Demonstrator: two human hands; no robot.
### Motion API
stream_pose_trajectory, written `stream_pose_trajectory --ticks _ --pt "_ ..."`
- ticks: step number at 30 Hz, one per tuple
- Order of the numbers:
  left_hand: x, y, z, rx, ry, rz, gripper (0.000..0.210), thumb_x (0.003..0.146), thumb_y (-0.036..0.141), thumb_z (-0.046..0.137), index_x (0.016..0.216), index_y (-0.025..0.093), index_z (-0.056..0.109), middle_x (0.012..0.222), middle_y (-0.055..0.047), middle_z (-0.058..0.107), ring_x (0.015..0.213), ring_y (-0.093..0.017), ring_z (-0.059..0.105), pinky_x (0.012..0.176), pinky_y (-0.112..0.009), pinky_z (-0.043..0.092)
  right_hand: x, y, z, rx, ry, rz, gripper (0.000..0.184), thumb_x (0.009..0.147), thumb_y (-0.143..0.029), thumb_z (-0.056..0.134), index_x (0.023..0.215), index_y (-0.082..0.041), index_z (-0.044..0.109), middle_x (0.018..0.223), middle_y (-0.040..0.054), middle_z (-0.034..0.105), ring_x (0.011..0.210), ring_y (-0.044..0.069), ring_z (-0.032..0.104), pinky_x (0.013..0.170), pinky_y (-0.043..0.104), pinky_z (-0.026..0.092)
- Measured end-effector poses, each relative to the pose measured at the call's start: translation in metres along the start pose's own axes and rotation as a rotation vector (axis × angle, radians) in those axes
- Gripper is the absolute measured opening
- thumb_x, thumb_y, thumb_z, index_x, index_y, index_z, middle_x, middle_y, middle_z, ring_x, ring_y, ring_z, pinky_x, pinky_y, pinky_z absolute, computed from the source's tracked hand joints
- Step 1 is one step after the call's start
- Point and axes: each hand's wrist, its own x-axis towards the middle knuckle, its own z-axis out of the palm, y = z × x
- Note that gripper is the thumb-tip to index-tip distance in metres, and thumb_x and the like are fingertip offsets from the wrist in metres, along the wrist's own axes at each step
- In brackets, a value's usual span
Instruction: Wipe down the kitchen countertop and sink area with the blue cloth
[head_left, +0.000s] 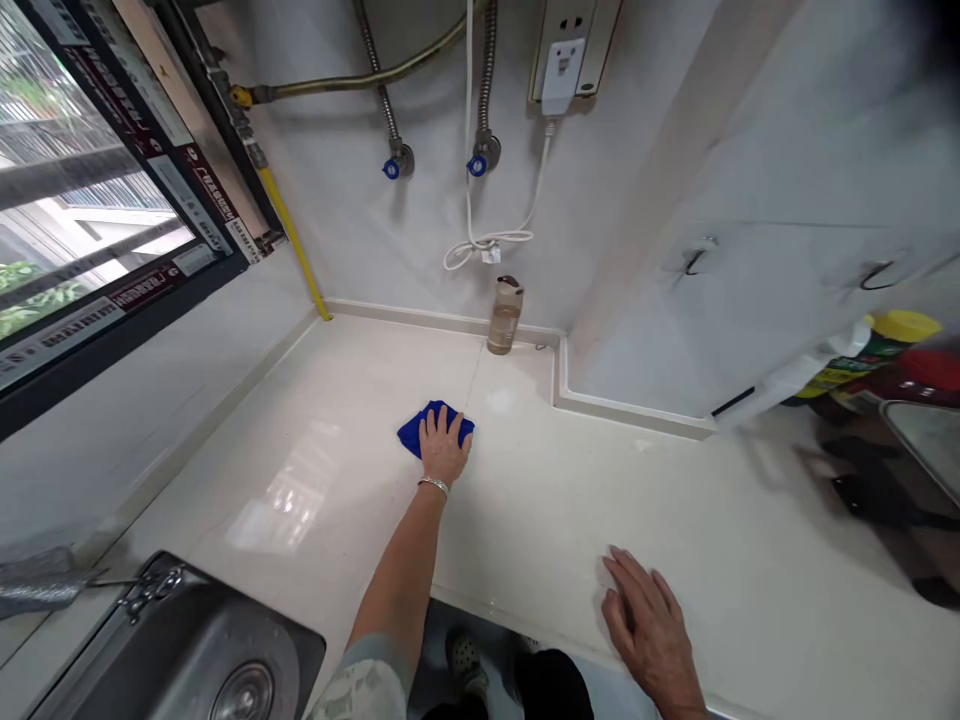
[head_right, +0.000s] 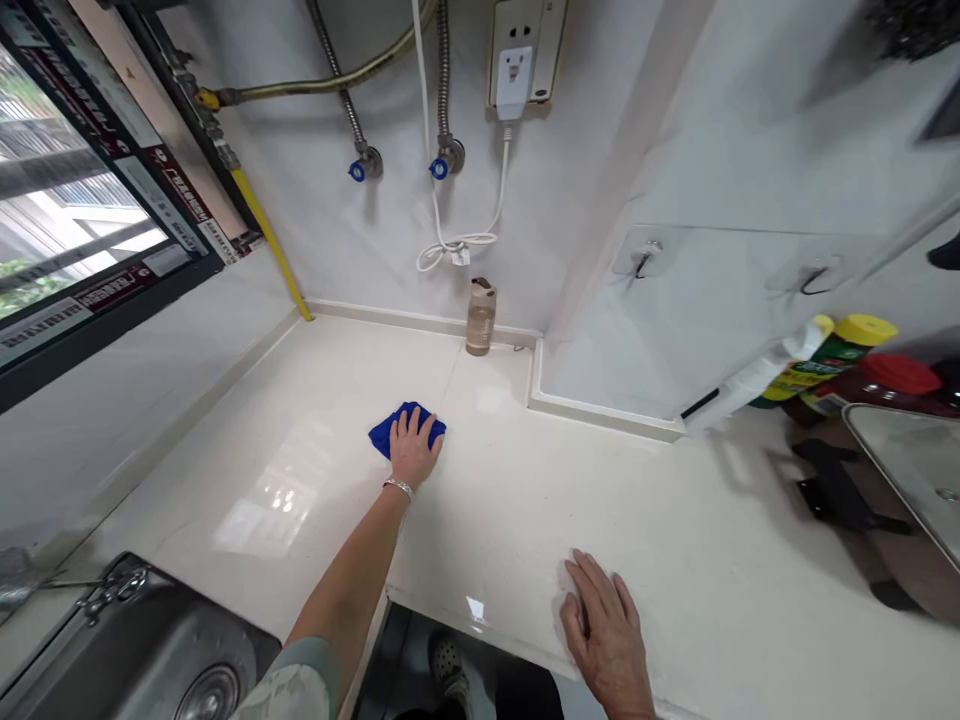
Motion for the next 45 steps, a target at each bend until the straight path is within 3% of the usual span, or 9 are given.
stream_pose_trajectory --ticks 4,8,14,19,26,34,38,45 --pt "0.005 -0.02 -0.004 0.004 0.004 0.004 0.052 0.095 0.049 0.046 0.142 0.028 0.054 0.158 -0.01 0.042 0.148 -0.037 0.032 0.122 -0.058 0.027 -0.002 0.003 0.0 -0.012 -0.014 -0.005 0.046 0.096 -0.034 0.042 0.141 -0.022 0.047 0.143 0.0095 0.057 0.134 0.025 0.051 0.119 0.052 0.031" --pt "-0.004 -0.06 -0.02 0.029 0.026 -0.038 0.051 0.095 0.049 0.046 0.141 0.028 0.055 0.156 -0.009 0.045 0.147 -0.035 0.034 0.122 -0.057 0.027 -0.007 0.008 0.002 -0.02 -0.03 -0.027 0.048 0.097 -0.036 0.04 0.142 -0.022 0.046 0.144 0.01 0.056 0.133 0.026 0.052 0.118 0.053 0.031" --pt "-0.04 -0.119 -0.053 0.078 0.044 -0.106 0.05 0.095 0.048 0.046 0.14 0.027 0.055 0.156 -0.009 0.045 0.147 -0.034 0.035 0.122 -0.055 0.028 -0.009 0.009 0.005 -0.027 0.007 -0.047 0.051 0.096 -0.041 0.04 0.142 -0.021 0.047 0.142 0.0112 0.058 0.129 0.027 0.055 0.116 0.054 0.033" --pt "-0.082 -0.134 -0.073 0.107 0.06 -0.143 0.051 0.096 0.047 0.044 0.141 0.026 0.054 0.156 -0.011 0.044 0.146 -0.035 0.035 0.121 -0.057 0.029 -0.009 0.007 0.004 -0.014 0.027 -0.058 0.05 0.097 -0.04 0.04 0.142 -0.021 0.047 0.142 0.0106 0.058 0.128 0.026 0.055 0.117 0.052 0.032" --pt "-0.158 -0.112 -0.09 0.142 0.048 -0.119 0.051 0.096 0.042 0.047 0.145 0.027 0.05 0.158 -0.01 0.043 0.146 -0.033 0.036 0.119 -0.055 0.032 -0.011 0.008 0.006 0.016 0.038 -0.07 0.051 0.097 -0.041 0.04 0.142 -0.019 0.048 0.142 0.0114 0.058 0.128 0.028 0.054 0.117 0.053 0.033" --pt "-0.238 -0.054 -0.097 0.154 -0.023 0.082 0.061 0.094 0.034 0.052 0.153 0.032 0.036 0.164 -0.006 0.03 0.15 -0.034 0.028 0.118 -0.058 0.034 -0.009 0.006 0.004 0.004 0.03 -0.065 0.051 0.096 -0.039 0.04 0.143 -0.02 0.046 0.142 0.0118 0.057 0.125 0.027 0.056 0.115 0.054 0.034" --pt "-0.244 -0.023 -0.091 0.083 -0.066 0.111 0.063 0.094 0.034 0.052 0.154 0.032 0.034 0.167 -0.005 0.024 0.152 -0.034 0.023 0.119 -0.059 0.033 -0.006 0.001 0.001 0.002 0.025 -0.047 0.05 0.096 -0.04 0.04 0.141 -0.02 0.048 0.14 0.0125 0.058 0.124 0.028 0.057 0.115 0.055 0.034" --pt "-0.204 0.016 -0.074 -0.123 -0.177 0.272 0.065 0.092 0.042 0.055 0.153 0.033 0.035 0.167 -0.004 0.021 0.154 -0.035 0.017 0.121 -0.061 0.029 -0.001 -0.006 -0.003 0.0 0.025 -0.013 0.048 0.095 -0.039 0.039 0.138 -0.02 0.049 0.137 0.013 0.06 0.122 0.03 0.058 0.113 0.057 0.035"
